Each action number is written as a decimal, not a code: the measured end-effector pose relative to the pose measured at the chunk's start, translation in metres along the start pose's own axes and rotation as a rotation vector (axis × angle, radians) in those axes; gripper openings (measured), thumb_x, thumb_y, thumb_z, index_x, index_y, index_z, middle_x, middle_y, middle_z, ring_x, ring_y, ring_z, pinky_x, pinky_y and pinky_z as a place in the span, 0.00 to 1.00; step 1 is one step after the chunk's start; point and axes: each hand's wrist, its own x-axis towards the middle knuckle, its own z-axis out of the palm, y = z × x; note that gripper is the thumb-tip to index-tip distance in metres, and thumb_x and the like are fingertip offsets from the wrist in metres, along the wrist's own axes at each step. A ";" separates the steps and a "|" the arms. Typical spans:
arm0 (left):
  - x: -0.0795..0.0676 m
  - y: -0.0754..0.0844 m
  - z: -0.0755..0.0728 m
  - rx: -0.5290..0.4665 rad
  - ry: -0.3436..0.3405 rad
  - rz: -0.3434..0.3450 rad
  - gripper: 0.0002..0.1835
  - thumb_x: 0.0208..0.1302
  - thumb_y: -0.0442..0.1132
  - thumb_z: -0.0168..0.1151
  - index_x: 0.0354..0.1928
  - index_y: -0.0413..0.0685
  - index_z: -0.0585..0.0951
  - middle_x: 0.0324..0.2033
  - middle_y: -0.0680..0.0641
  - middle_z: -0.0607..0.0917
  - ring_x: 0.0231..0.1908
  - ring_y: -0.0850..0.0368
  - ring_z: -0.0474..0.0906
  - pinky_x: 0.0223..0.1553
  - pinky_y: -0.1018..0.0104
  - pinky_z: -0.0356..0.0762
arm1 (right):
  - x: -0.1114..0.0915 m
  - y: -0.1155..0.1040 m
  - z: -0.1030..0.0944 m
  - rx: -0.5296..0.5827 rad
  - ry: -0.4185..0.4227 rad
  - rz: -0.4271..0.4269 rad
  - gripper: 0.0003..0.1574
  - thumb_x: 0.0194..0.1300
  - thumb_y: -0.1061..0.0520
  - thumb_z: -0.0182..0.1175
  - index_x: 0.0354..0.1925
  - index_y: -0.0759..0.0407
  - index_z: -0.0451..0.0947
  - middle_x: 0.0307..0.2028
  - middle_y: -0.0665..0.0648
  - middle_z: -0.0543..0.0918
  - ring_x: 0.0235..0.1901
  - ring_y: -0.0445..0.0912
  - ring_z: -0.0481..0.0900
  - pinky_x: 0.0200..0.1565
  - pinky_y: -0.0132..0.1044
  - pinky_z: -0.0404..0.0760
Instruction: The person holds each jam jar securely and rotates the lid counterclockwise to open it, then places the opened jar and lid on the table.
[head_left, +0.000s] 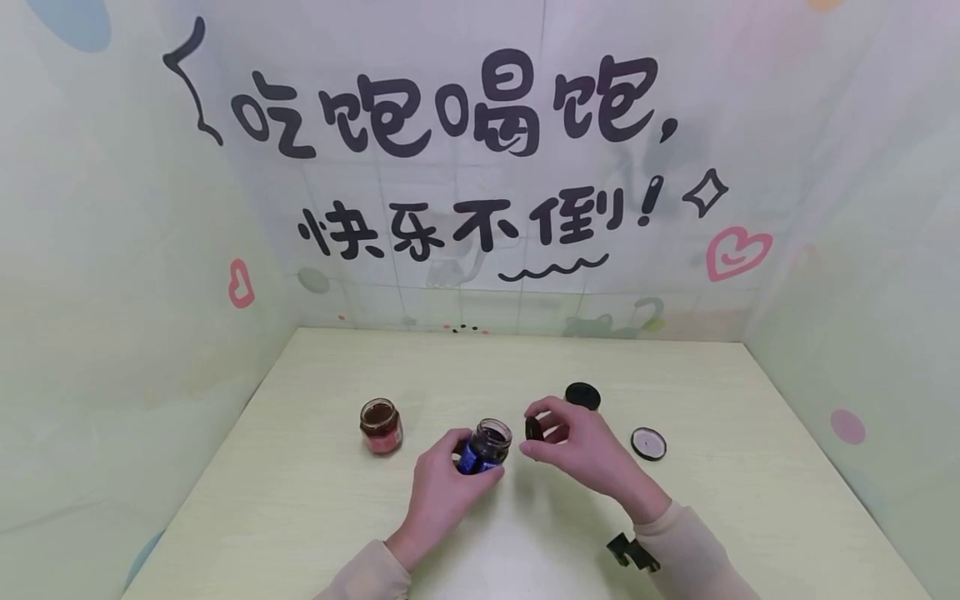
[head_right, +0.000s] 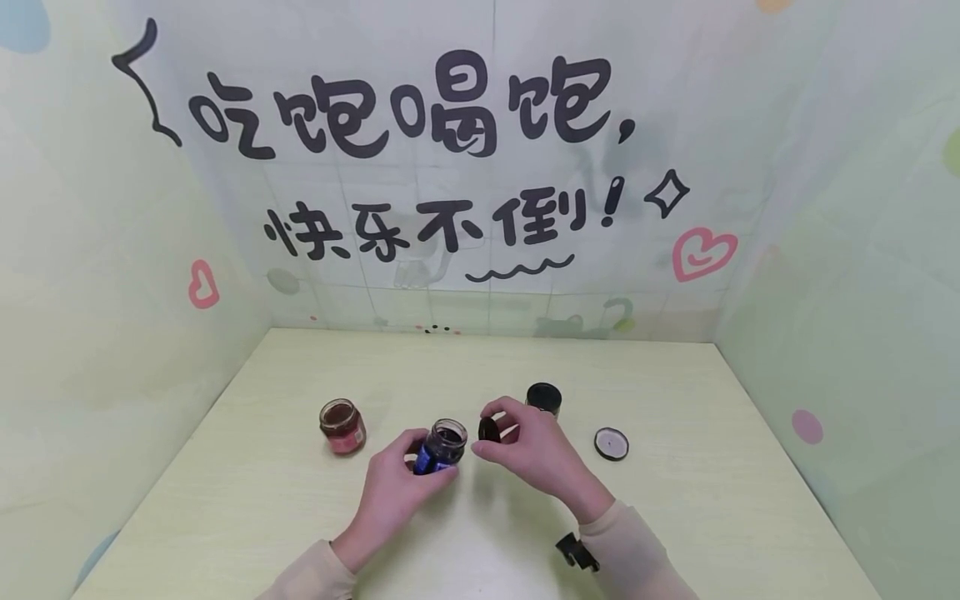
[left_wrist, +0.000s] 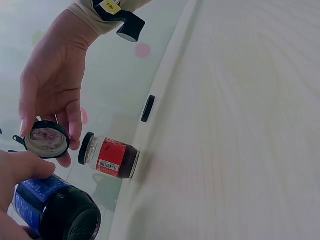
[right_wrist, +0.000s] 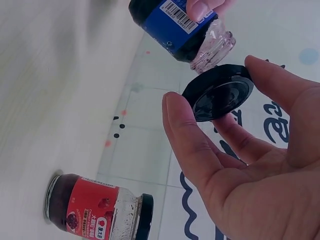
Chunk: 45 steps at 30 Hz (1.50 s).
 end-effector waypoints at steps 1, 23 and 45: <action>0.001 -0.001 0.000 -0.004 0.003 -0.007 0.31 0.43 0.48 0.84 0.51 0.50 0.82 0.39 0.52 0.86 0.40 0.57 0.80 0.43 0.56 0.79 | 0.000 0.000 0.000 -0.001 0.002 -0.001 0.21 0.58 0.45 0.74 0.49 0.41 0.79 0.39 0.51 0.85 0.36 0.46 0.84 0.37 0.43 0.82; 0.014 -0.017 -0.002 -0.061 0.054 -0.075 0.32 0.46 0.44 0.82 0.55 0.48 0.81 0.49 0.43 0.86 0.47 0.45 0.84 0.47 0.50 0.82 | 0.001 0.006 -0.006 0.019 0.042 0.010 0.26 0.56 0.49 0.76 0.52 0.43 0.79 0.46 0.50 0.83 0.38 0.45 0.85 0.38 0.41 0.84; 0.028 -0.039 0.000 -0.068 0.073 -0.079 0.33 0.51 0.42 0.80 0.59 0.43 0.78 0.53 0.41 0.84 0.55 0.45 0.80 0.58 0.48 0.75 | -0.003 0.011 -0.015 0.057 0.086 0.037 0.26 0.55 0.47 0.77 0.49 0.45 0.78 0.41 0.51 0.83 0.40 0.48 0.85 0.41 0.41 0.83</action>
